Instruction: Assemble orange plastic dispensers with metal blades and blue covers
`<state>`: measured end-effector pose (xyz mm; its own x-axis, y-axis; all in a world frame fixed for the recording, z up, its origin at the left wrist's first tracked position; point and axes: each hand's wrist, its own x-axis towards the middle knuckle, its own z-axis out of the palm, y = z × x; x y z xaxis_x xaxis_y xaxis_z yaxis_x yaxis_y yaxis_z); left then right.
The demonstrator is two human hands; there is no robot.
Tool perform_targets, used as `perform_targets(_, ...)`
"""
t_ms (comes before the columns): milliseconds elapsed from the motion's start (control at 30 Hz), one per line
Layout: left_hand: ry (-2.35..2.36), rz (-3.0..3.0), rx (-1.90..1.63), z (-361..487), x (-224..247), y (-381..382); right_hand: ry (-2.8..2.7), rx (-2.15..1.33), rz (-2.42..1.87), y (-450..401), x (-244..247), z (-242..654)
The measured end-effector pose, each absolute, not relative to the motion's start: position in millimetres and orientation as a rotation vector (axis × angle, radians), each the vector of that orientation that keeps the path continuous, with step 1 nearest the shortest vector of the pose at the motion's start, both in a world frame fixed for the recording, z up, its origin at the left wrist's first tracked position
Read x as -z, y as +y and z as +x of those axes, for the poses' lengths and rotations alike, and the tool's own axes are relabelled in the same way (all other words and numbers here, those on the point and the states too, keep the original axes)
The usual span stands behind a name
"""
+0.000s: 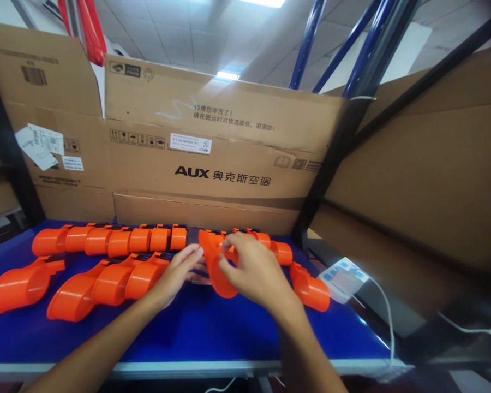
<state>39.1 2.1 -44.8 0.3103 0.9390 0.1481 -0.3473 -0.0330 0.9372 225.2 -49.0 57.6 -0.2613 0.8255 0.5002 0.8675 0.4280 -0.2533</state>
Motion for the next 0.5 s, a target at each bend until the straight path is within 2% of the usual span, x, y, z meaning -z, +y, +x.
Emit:
perform_targets(267, 0.609, 0.819, -1.451, 39.7, 43.2, 10.2, -2.226, -0.126, -1.067, -25.6, -46.8, 182.1)
perform_targets(367, 0.603, 0.758, -1.457, 37.5, 40.8, 12.6, -2.229, -0.190, -0.962, -11.8, -47.5, 189.8)
perform_targets(500, 0.619, 0.683, -1.411, 30.8, 35.3, 10.8, -2.250, -0.197, -1.029, 13.0, -33.2, 214.0)
